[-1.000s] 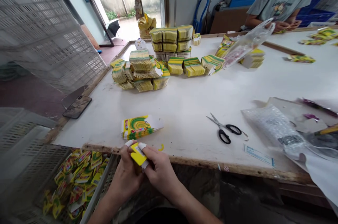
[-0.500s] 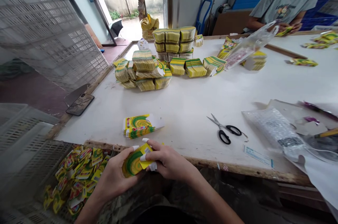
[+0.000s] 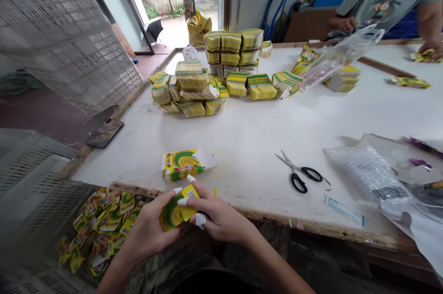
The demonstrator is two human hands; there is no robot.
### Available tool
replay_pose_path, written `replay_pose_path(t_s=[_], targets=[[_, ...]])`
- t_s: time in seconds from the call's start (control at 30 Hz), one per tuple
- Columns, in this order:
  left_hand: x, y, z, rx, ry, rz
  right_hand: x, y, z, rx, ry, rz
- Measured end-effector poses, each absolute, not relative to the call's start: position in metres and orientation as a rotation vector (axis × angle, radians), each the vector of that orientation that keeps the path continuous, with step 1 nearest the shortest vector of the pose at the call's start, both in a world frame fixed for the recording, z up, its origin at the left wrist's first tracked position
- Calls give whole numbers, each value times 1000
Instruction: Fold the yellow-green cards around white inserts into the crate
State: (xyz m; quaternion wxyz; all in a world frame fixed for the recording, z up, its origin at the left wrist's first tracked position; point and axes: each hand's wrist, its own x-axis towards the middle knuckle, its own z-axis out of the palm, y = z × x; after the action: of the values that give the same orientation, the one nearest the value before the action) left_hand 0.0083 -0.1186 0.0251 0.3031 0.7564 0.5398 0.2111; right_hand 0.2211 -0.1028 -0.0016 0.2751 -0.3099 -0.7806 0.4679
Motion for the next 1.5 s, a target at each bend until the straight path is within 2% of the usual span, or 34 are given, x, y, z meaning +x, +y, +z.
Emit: replay_pose_path(t_s=[0.17, 0.3, 0.43, 0.5, 0.63, 0.8, 0.87, 0.97, 1.1, 1.2, 1.33, 1.5], targets=[[12, -125, 16, 2036, 1512, 554, 198, -115, -18, -998, -1985, 1202], [-22, -131, 11, 1992, 1693, 499, 188, -105, -19, -1025, -1842, 1138], [-81, -136, 14, 1888, 2381, 569, 190, -69, -13, -1333, -1846, 727], [-100, -142, 13, 1699, 2520, 681, 188, -49, -12, -1417, -1861, 636], [-93, -153, 0, 1521, 2174, 913, 179, -24, -18, -1471, -1930, 617], [-33, -151, -21, 1439, 1726, 927, 178, -23, -17, -1473, -1921, 618], [-9, -148, -24, 1300, 1585, 987, 179, -34, -11, -1422, -1913, 653], [18, -144, -19, 1047, 1352, 1281, 174, -64, -3, -1271, -1897, 815], [39, -136, 0, 567, 1089, 1595, 160, -113, 3, -995, -1543, 1460], [45, -129, 9, 358, 1003, 1693, 153, -135, 2, -901, -1322, 1737], [51, -127, 6, 308, 1063, 1746, 150, -138, -3, -880, -1329, 1797], [55, -133, 6, 414, 1108, 1574, 161, -121, -3, -939, -1209, 1790]])
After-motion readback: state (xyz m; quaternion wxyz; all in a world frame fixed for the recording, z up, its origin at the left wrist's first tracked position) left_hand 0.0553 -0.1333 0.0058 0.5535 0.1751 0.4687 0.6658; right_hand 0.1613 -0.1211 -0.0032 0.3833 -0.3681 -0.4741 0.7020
